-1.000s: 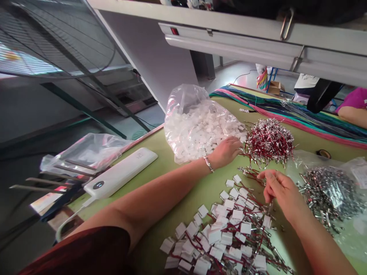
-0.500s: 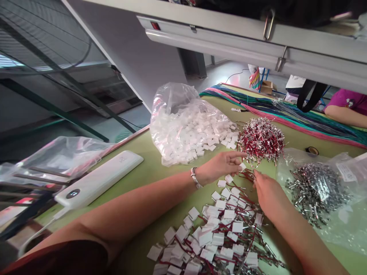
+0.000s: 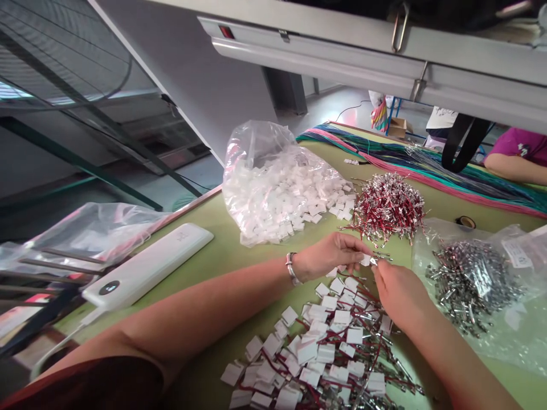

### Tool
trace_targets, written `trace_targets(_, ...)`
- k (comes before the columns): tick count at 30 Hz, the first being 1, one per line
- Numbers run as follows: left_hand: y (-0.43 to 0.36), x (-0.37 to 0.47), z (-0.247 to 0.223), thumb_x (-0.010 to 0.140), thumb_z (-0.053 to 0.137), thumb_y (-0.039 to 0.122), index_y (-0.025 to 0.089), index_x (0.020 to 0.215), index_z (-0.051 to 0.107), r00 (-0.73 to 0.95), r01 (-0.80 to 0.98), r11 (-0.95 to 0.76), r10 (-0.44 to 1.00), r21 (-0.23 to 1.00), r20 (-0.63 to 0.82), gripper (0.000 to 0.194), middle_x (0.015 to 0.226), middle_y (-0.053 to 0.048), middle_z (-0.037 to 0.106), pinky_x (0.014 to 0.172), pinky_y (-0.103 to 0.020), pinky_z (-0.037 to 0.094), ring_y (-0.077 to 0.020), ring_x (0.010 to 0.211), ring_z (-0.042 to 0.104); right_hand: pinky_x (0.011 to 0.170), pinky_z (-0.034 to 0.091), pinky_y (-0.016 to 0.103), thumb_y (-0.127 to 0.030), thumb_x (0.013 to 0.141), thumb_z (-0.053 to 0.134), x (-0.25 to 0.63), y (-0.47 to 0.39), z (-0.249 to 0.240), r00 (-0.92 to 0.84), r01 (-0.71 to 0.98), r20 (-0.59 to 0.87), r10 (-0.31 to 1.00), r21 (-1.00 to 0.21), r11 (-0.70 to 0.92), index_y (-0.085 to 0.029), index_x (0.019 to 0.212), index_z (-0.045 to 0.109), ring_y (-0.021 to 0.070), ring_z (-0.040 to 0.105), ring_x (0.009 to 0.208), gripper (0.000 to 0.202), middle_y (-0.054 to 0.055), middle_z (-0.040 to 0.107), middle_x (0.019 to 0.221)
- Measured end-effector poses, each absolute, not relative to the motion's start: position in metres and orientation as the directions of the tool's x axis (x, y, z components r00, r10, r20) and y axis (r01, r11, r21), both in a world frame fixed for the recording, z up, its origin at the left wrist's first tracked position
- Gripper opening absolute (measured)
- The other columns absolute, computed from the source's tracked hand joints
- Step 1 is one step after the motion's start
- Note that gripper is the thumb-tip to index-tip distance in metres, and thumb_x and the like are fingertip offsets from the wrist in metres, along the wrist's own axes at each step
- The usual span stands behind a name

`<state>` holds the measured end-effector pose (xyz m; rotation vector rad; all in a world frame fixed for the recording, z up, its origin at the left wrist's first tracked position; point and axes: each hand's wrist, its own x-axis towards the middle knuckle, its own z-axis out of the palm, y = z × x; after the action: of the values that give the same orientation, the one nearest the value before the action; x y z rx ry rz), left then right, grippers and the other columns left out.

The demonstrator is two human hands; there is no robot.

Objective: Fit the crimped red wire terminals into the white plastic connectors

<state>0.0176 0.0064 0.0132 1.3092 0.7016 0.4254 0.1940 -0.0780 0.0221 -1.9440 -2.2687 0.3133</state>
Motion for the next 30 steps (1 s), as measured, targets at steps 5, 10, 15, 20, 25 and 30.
trace_targets(5, 0.009, 0.017, 0.014, 0.075, 0.066, 0.021, 0.013, 0.085, 0.068, 0.710, 0.112, 0.183, 0.673, 0.977, -0.207, 0.013, 0.057, 0.002, 0.059, 0.047, -0.016, 0.041, -0.0052, 0.050, 0.053, 0.050, 0.021, 0.030, -0.028, 0.092, 0.037, 0.194, -0.080, 0.026, -0.172, 0.953, -0.106, 0.979, -0.269, 0.138, -0.022, 0.065, 0.047, 0.0138, 0.044, 0.049, 0.030, 0.004, 0.057, 0.057)
trace_targets(10, 0.007, 0.017, 0.017, 0.076, 0.065, 0.023, 0.013, 0.082, 0.070, 0.748, 0.218, 0.060, 0.631, 0.974, -0.206, 0.012, 0.051, 0.003, 0.056, 0.044, -0.018, 0.039, -0.0050, 0.045, 0.048, 0.051, 0.024, 0.029, -0.027, 0.092, 0.036, 0.188, -0.081, 0.032, -0.208, 0.929, -0.208, 0.956, -0.348, 0.126, -0.022, 0.060, 0.042, 0.0132, 0.042, 0.051, 0.033, 0.003, 0.057, 0.058)
trace_targets(15, 0.003, 0.019, 0.020, 0.076, 0.064, 0.021, 0.013, 0.081, 0.071, 0.745, 0.231, -0.005, 0.644, 0.973, -0.174, 0.011, 0.056, 0.002, 0.059, 0.047, -0.018, 0.041, -0.0049, 0.047, 0.049, 0.051, 0.026, 0.029, -0.022, 0.087, 0.040, 0.183, -0.081, 0.034, -0.156, 0.911, -0.170, 0.973, -0.405, 0.076, -0.022, 0.062, 0.045, 0.0141, 0.045, 0.053, 0.026, 0.004, 0.058, 0.060)
trace_targets(20, 0.007, 0.018, 0.016, 0.076, 0.065, 0.020, 0.013, 0.079, 0.068, 0.706, 0.159, 0.122, 0.679, 0.980, -0.199, 0.008, 0.053, 0.003, 0.058, 0.048, -0.020, 0.043, -0.0062, 0.047, 0.052, 0.050, 0.030, 0.027, -0.030, 0.085, 0.046, 0.190, -0.079, 0.039, -0.096, 0.804, -0.166, 0.981, -0.594, -0.022, -0.022, 0.067, 0.052, 0.0131, 0.047, 0.049, 0.021, 0.000, 0.058, 0.057)
trace_targets(25, 0.010, 0.015, 0.017, 0.076, 0.065, 0.021, 0.013, 0.077, 0.066, 0.691, 0.187, 0.118, 0.690, 0.975, -0.216, 0.008, 0.052, 0.003, 0.057, 0.044, -0.019, 0.041, -0.0061, 0.045, 0.052, 0.051, 0.029, 0.027, -0.032, 0.087, 0.041, 0.192, -0.078, 0.032, -0.124, 0.815, -0.028, 0.992, -0.573, 0.086, -0.023, 0.065, 0.051, 0.0134, 0.042, 0.049, 0.026, -0.002, 0.050, 0.052)
trace_targets(30, 0.006, 0.017, 0.018, 0.075, 0.065, 0.017, 0.013, 0.073, 0.065, 0.693, 0.211, 0.071, 0.692, 0.975, -0.200, 0.004, 0.051, 0.004, 0.054, 0.045, -0.018, 0.041, -0.0051, 0.044, 0.049, 0.050, 0.025, 0.027, -0.031, 0.087, 0.039, 0.186, -0.080, 0.027, -0.137, 0.858, 0.010, 0.991, -0.499, 0.124, -0.023, 0.063, 0.044, 0.0133, 0.037, 0.047, 0.026, -0.002, 0.045, 0.051)
